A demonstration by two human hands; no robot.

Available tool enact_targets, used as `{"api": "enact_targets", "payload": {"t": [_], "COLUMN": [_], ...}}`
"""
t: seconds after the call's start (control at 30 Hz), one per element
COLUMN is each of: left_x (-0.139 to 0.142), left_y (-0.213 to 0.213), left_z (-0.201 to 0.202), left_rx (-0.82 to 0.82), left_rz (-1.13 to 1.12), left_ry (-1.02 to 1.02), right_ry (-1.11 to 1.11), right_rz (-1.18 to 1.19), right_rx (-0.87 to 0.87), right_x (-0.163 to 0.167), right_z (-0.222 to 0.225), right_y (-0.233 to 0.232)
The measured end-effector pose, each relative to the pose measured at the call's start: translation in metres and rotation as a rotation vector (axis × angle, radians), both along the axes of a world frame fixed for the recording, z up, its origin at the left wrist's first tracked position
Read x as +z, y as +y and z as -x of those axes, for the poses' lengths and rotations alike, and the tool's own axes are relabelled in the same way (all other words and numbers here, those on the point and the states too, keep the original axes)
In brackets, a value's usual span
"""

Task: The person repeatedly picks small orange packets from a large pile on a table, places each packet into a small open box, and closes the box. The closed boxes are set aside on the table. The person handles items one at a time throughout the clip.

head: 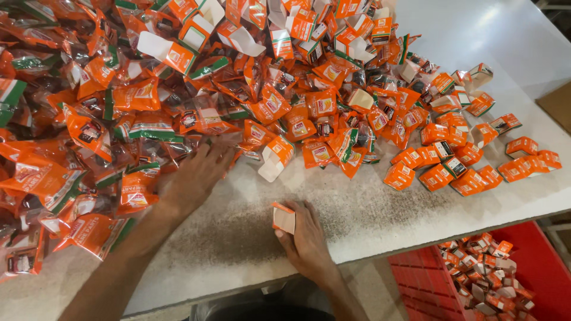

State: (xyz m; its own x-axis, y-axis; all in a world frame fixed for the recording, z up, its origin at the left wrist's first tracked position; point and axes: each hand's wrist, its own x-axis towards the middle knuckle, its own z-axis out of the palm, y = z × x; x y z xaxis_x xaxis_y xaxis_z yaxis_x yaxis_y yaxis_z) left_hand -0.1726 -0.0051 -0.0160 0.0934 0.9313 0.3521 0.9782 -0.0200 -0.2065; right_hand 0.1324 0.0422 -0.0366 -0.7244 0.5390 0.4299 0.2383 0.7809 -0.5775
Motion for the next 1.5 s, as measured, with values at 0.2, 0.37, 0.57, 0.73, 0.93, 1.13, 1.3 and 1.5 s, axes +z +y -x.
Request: {"api": "enact_targets", "payload": {"t": [0.2,0.37,0.57,0.73,0.93,1.13,1.3,1.5], "left_x": [0.003,-0.009,-0.034,-0.025,-0.012,-0.003,0.002,-0.024], "left_y": [-0.012,-0.042,-0.038,-0.025,-0.028,-0.017,-0.016,-0.007], "left_z": [-0.038,-0.09,-0.122,-0.117,-0.122,-0.143,-0.151,-0.142], "left_rx": [-0.07,-0.439,-0.705,-0.537,-0.533,-0.292,-0.237,-0.055], "left_rz": [0.06,-0.351,-0.34,-0.327,-0.146,-0.332,-0.239,0.074], "left_ry": [-0.553,-0.993,-0.681,-0.291,-0.345,-0.6,-0.817,-1.481], "right_ry": [0.032,0.059,0.092,0.074,0.075,0.055,0.056,0.204], "right_rz": [0.206,0.367,0.235,0.243,0.169,0.155,0.14,0.201], "right_rx": [0.055,-0.163,-0.173,-0.204,-0.188,-0.198,-0.179,-0.194], "right_x": [0.014,0.006,-0.007,-0.013,-0.022,-0.021,-0.016,-0.024], "right_z": [-0.013,-0.011,-0.013,-0.016,-0.019,-0.017,-0.017,-0.017], "right_y": [0.002,0.007,0.009,0.01,0.011,0.01,0.008,-0.002]}}
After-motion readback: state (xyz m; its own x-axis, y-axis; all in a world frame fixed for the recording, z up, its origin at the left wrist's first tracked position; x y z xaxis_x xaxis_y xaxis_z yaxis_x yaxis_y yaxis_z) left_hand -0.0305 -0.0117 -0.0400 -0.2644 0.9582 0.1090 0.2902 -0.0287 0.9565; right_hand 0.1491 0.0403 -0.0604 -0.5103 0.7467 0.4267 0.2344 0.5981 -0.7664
